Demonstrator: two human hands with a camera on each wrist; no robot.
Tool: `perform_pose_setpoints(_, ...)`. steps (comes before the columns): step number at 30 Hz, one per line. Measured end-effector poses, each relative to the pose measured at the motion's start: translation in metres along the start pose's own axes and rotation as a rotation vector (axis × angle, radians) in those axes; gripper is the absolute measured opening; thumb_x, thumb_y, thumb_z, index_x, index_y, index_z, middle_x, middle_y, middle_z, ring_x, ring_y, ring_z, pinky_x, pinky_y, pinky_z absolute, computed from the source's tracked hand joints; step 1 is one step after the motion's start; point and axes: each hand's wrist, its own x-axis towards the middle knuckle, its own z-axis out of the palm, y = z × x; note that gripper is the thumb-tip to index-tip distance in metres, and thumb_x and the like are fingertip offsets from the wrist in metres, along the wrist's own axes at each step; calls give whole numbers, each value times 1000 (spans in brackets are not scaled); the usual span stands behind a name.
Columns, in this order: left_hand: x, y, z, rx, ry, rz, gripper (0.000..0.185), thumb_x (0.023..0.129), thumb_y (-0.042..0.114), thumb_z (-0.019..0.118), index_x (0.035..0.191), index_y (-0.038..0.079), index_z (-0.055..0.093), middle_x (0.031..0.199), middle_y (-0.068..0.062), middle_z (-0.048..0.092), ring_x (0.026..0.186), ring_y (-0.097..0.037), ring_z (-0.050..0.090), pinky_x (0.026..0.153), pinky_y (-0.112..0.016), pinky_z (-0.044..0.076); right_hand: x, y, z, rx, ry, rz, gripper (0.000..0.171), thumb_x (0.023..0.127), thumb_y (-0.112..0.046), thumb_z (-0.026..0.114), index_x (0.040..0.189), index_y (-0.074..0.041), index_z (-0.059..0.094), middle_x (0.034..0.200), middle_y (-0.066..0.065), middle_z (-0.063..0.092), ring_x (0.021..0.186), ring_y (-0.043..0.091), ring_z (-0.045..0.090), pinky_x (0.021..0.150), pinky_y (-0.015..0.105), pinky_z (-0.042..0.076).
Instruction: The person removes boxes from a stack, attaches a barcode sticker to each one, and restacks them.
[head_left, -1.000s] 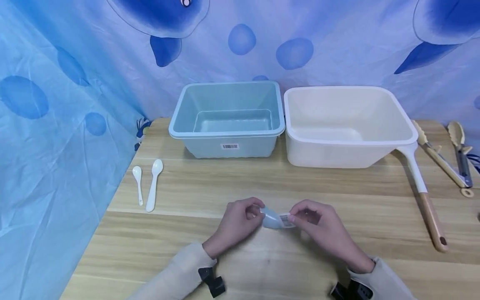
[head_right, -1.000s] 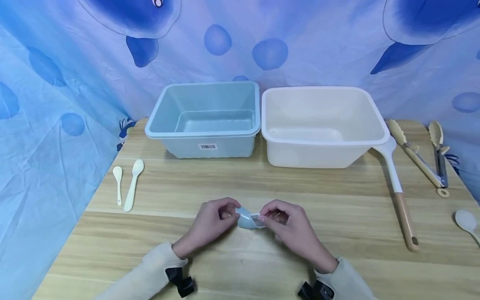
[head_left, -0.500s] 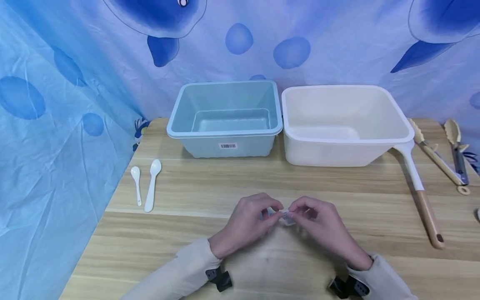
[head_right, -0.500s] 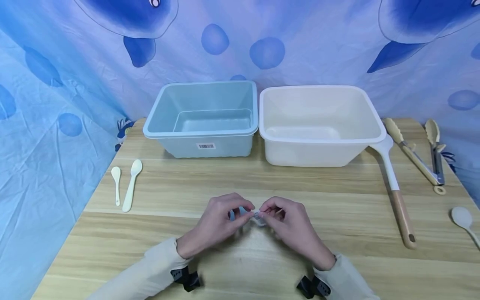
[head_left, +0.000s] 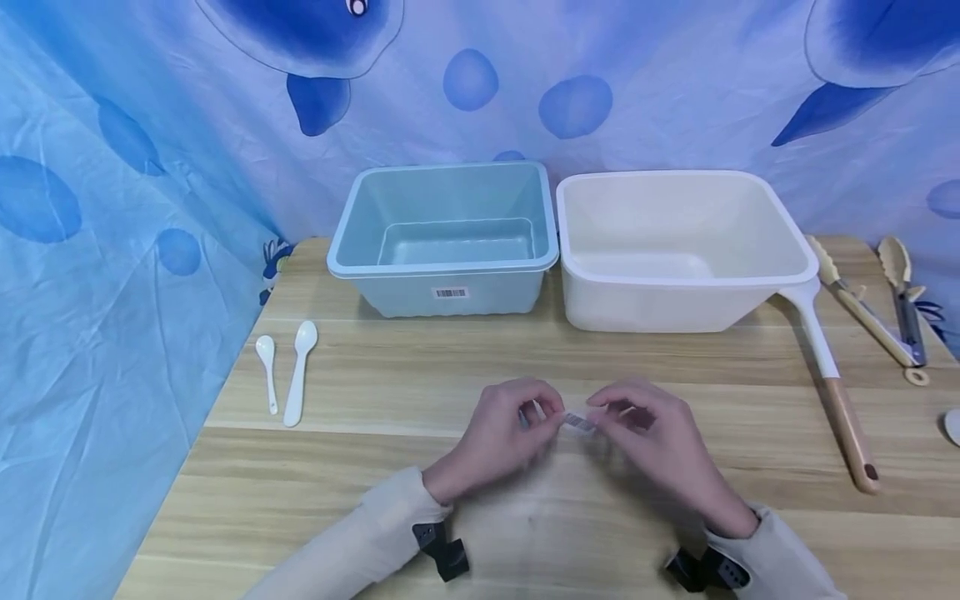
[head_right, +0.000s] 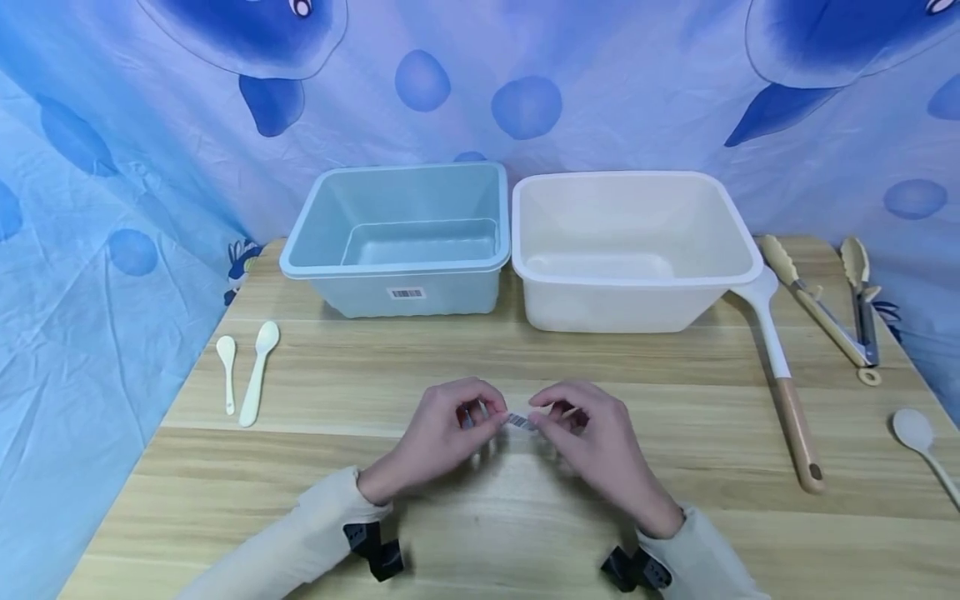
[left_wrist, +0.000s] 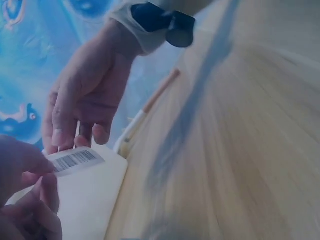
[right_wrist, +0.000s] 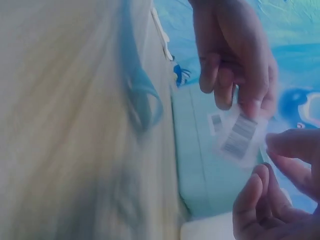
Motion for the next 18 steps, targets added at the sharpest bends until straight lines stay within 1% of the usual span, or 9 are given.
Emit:
perform_pose_setpoints(2,2,1,0,-95,30,-66,5,87,3,67,88,7,68,79,-4,67,54,-1,54,45,-17,46,0,1,-4,9,39,63,19,80,0,76,95,-9,71,88,-1,68,76,2,61,63,19,54)
perform_pose_setpoints(4,5,2,1,-185,54,-126,4,88,4,67,90,6,68,80,-7,65,49,-3,50,42,-17,41,0,2,-8,51,61,142,17,82,-2,74,98,-7,69,89,-1,68,77,3,62,64,19,54)
perform_pose_setpoints(6,9,3,2,-239,73,-167,3,89,6,67,92,7,68,83,-8,65,50,-3,46,43,-17,38,0,3,-10,105,73,206,16,84,-5,73,100,-5,69,91,-3,69,78,4,63,65,19,55)
perform_pose_setpoints(8,13,3,3,-282,81,-189,5,90,8,67,94,6,68,85,-10,64,50,-4,44,45,-16,35,0,4,-11,156,83,244,16,86,-6,72,101,-3,68,91,-6,68,78,6,64,65,19,55)
perform_pose_setpoints(10,16,4,5,-312,80,-206,8,90,10,67,96,5,68,88,-11,64,50,-5,43,45,-16,34,0,5,-10,184,105,262,14,87,-6,71,100,-1,67,91,-9,67,77,6,64,64,19,54)
perform_pose_setpoints(15,25,4,12,-355,69,-230,10,91,10,66,100,5,68,91,-12,64,48,-7,42,44,-17,33,-1,9,-9,176,188,293,11,88,-8,70,96,-1,68,86,-10,66,70,4,60,58,17,49)
perform_pose_setpoints(18,30,4,17,-358,61,-224,8,91,10,66,98,6,68,89,-10,64,49,-9,45,44,-17,34,-1,12,-11,163,233,302,11,87,-7,71,95,0,68,83,-10,67,67,3,59,55,16,49)
